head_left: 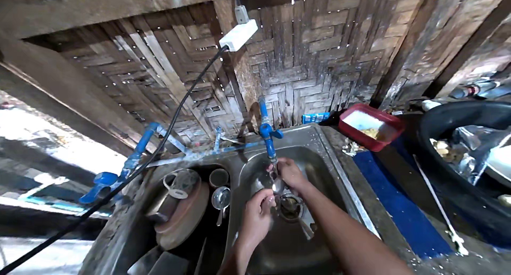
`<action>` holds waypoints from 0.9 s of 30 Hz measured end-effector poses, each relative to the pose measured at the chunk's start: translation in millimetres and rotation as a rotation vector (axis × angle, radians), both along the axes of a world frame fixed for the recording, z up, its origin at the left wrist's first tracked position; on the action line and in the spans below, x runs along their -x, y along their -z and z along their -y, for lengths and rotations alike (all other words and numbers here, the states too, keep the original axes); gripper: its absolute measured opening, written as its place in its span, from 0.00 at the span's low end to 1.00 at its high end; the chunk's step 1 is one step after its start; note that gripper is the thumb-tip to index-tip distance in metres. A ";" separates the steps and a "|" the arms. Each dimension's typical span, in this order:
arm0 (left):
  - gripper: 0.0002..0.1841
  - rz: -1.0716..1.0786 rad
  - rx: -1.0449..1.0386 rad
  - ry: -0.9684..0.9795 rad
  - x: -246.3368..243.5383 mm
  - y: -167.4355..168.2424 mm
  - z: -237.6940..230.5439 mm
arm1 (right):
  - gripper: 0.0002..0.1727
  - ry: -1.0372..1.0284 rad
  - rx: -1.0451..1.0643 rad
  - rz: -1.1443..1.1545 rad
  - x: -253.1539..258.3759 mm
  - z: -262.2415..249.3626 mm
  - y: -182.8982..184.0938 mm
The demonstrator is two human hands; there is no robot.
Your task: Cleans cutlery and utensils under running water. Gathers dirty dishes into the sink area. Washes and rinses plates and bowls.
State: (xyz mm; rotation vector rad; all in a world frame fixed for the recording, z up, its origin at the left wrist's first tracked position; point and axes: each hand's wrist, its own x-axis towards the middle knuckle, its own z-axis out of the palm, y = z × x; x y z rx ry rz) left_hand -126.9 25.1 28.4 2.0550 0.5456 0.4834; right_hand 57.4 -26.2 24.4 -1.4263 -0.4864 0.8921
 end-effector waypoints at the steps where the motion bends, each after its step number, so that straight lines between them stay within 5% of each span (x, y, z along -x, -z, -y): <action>1: 0.10 0.031 0.008 0.005 0.1 1.7 -2.7 | 0.18 0.020 -0.050 -0.150 -1.8 2.6 1.2; 7: 0.10 0.039 0.119 0.005 -8.2 2.3 -10.6 | 0.15 0.096 -0.050 -0.743 13.1 15.6 10.1; 9: 0.13 -0.010 0.124 0.030 -13.3 6.3 -16.4 | 0.26 0.029 -0.100 -0.767 19.8 15.5 -1.5; 13: 0.15 -0.083 0.104 0.117 -13.1 5.5 -30.0 | 0.21 -0.113 0.041 -0.095 26.0 19.2 -13.3; 15: 0.18 -0.121 0.052 0.190 -12.3 -4.3 -38.2 | 0.29 -0.162 0.106 0.181 24.8 23.5 -20.8; 19: 0.22 -0.079 -0.009 0.229 -12.2 -21.3 -36.7 | 0.34 -0.116 0.163 0.409 26.0 27.8 -40.9; 27: 0.21 0.135 -0.167 -0.027 -16.8 -7.4 -3.8 | 0.28 0.565 -0.290 -0.658 53.7 6.7 -47.4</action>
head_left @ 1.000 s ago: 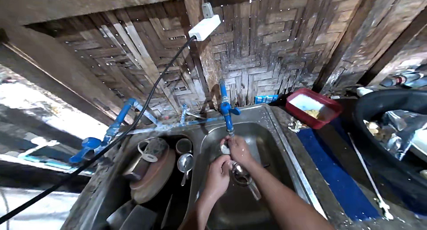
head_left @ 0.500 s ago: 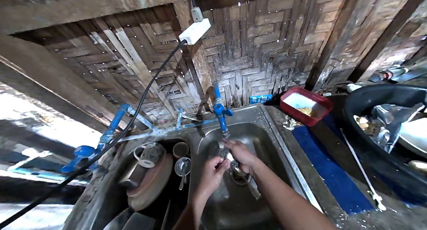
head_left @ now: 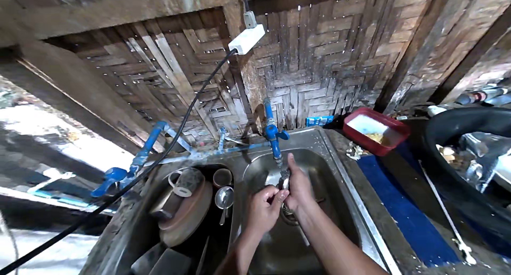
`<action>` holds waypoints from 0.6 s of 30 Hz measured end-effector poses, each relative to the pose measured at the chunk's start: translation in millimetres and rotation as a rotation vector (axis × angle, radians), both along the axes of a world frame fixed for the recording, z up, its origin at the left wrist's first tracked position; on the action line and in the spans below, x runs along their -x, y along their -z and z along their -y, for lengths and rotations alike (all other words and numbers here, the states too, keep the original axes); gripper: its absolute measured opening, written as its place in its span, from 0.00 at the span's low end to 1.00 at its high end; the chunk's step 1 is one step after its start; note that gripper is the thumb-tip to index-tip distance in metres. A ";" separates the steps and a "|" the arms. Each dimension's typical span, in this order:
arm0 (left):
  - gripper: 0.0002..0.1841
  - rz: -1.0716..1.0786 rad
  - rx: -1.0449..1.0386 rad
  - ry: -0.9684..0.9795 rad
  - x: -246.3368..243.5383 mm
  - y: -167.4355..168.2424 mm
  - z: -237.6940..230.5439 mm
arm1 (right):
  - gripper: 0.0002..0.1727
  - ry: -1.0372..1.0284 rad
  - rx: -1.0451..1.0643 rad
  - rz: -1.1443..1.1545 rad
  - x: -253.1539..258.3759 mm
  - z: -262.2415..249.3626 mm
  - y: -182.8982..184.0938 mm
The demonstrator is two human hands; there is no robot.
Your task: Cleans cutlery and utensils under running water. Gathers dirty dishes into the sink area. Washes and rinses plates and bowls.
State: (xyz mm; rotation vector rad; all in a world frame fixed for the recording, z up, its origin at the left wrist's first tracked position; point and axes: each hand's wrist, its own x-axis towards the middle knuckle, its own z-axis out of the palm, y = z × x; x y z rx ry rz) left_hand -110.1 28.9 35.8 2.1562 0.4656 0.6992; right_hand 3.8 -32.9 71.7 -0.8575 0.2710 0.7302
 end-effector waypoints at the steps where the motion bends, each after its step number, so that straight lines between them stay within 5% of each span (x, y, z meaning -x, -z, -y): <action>1: 0.20 0.023 -0.009 0.004 0.9 2.7 0.2 | 0.29 0.043 -0.026 -0.109 1.7 -0.2 -0.2; 4: 0.19 0.077 0.047 0.062 4.4 12.0 -4.9 | 0.34 -0.043 0.051 -0.064 3.5 4.6 4.7; 8: 0.22 -0.125 0.074 0.204 14.7 -1.3 -38.5 | 0.37 -0.600 0.397 0.777 -14.7 24.2 8.3; 10: 0.23 -0.220 0.044 0.281 15.1 -12.5 -49.6 | 0.38 -0.782 0.437 0.914 -25.3 32.7 7.7; 12: 0.23 -0.244 0.053 0.278 12.7 -20.9 -48.8 | 0.36 -0.725 0.373 0.812 -22.1 34.0 7.5; 15: 0.19 -0.057 0.163 0.217 2.7 -17.8 -29.5 | 0.27 -0.326 0.074 0.295 -6.0 20.9 4.6; 18: 0.16 0.143 0.231 0.060 -4.1 -1.6 1.7 | 0.28 -0.053 -0.075 -0.121 0.2 6.1 0.7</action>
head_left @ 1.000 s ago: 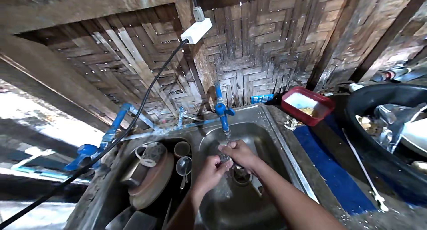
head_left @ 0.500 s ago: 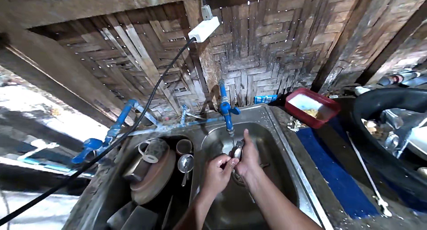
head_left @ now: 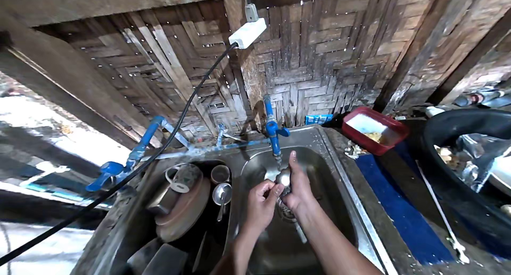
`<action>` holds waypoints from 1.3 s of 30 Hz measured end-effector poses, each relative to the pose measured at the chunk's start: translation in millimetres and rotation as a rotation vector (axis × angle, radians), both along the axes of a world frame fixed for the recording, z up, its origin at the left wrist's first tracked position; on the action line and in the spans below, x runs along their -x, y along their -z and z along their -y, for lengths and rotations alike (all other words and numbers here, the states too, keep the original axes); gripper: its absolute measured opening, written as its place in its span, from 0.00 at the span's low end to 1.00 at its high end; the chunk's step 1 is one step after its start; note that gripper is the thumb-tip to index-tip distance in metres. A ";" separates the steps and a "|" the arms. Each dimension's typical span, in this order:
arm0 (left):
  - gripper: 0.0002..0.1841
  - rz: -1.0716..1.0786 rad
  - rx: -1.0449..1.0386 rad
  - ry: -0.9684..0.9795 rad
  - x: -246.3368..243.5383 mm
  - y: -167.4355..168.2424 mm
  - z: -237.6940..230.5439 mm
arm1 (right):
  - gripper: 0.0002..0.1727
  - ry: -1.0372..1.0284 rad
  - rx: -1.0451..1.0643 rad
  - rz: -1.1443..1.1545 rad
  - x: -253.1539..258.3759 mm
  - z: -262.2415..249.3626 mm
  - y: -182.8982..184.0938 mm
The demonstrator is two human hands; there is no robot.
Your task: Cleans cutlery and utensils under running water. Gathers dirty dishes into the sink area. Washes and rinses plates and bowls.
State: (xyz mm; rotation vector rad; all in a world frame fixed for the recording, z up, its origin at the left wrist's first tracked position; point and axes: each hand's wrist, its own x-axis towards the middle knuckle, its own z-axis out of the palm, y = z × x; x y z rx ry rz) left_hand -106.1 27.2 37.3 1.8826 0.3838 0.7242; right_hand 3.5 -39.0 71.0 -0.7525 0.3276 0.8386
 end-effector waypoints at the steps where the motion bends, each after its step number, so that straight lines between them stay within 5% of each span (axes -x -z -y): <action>1: 0.15 0.031 0.013 -0.040 -1.3 6.1 4.4 | 0.29 0.042 0.009 -0.006 1.3 -3.0 2.6; 4: 0.15 0.005 0.042 -0.013 1.0 16.4 -1.3 | 0.32 -0.040 0.194 0.397 4.2 2.1 18.8; 7: 0.16 -0.122 0.042 0.096 4.3 12.3 -17.8 | 0.32 -0.356 0.292 0.802 -5.5 15.5 28.9; 15: 0.16 -0.425 -0.042 0.533 10.5 -12.9 -56.4 | 0.31 -0.984 0.384 1.104 -41.8 50.1 31.5; 18: 0.18 -0.641 -0.455 0.563 7.5 -35.6 -53.6 | 0.35 -1.201 0.409 1.256 -65.8 57.2 35.1; 21: 0.15 -0.693 -0.998 0.302 7.9 -42.2 -23.5 | 0.32 -1.079 0.462 0.995 -71.5 63.7 38.2; 24: 0.16 -0.682 -1.125 0.009 5.1 -28.7 1.5 | 0.17 -0.741 0.258 0.706 -51.1 61.2 44.3; 27: 0.22 -0.787 -0.759 -0.071 -0.7 -30.8 3.8 | 0.13 -0.496 0.147 0.638 -30.6 52.2 50.1; 31: 0.25 -0.896 -0.199 0.055 -23.9 -36.9 -15.1 | 0.13 -0.437 0.222 0.854 -18.5 40.4 59.5; 35: 0.17 -0.841 -0.159 0.010 -43.8 -22.0 -22.5 | 0.17 -0.391 0.683 1.200 -22.3 31.9 65.8; 39: 0.26 -0.807 -0.095 -0.057 -65.9 -13.8 -15.0 | 0.33 -0.325 0.740 1.058 -35.3 35.7 70.6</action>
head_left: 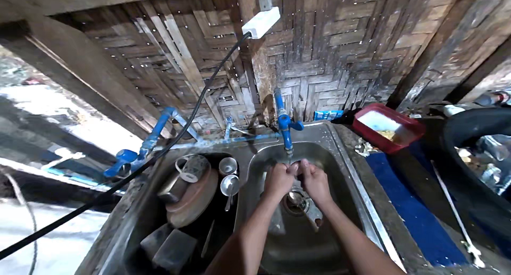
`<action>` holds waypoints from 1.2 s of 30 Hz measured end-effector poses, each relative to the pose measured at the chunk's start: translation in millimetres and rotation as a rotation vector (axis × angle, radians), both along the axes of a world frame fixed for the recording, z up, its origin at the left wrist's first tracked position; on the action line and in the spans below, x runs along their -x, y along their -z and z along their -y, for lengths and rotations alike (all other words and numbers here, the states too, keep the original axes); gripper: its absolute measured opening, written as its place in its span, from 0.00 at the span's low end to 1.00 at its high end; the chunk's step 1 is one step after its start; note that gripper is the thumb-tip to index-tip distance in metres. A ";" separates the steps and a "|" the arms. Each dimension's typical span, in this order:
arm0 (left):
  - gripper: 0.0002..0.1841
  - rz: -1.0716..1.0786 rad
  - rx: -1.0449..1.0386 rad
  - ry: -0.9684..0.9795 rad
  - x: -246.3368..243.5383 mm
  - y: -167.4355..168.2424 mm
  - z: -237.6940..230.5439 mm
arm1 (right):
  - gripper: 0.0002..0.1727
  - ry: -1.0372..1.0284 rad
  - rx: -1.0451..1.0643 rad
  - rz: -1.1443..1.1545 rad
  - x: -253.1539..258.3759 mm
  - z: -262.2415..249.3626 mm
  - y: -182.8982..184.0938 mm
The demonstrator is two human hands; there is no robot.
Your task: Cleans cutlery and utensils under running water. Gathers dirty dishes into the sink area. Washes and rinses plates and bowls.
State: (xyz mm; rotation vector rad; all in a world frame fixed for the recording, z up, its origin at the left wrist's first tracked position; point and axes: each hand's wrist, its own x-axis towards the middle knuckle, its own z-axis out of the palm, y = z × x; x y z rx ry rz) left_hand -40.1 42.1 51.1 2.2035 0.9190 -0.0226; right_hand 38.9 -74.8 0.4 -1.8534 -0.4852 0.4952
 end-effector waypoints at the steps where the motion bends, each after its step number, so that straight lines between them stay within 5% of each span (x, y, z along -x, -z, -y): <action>1: 0.30 -0.009 0.009 -0.020 -2.4 0.1 0.0 | 0.37 -0.012 -0.052 -0.135 -0.1 2.0 -2.3; 5: 0.28 -0.040 -0.008 0.032 23.1 -9.7 -18.4 | 0.35 -0.177 -0.093 -0.517 13.3 2.8 -6.5; 9: 0.18 0.024 -0.173 -0.091 131.4 17.8 -76.2 | 0.18 -0.434 0.000 -0.408 26.2 -19.5 -23.2; 13: 0.18 -0.355 -0.255 -0.210 223.6 29.2 -100.5 | 0.18 -0.342 -0.111 -0.362 20.4 -35.4 -51.2; 17: 0.16 -0.439 -0.142 -0.231 261.1 78.8 -101.3 | 0.23 -0.230 -0.012 -0.181 15.4 -10.6 -41.9; 24: 0.17 -0.525 -0.209 -0.209 245.7 97.2 -100.1 | 0.21 -0.258 0.532 0.291 34.5 145.0 51.2; 29: 0.25 -0.656 -0.263 -0.131 240.7 94.6 -107.7 | 0.16 -0.279 0.454 0.676 75.2 175.7 63.6; 33: 0.21 -0.210 -0.600 -0.077 200.7 58.4 -62.6 | 0.11 -0.234 0.405 0.705 74.8 172.2 68.1; 36: 0.17 -0.105 -0.427 0.099 122.7 69.3 2.5 | 0.10 -0.207 0.421 0.669 74.7 168.6 67.1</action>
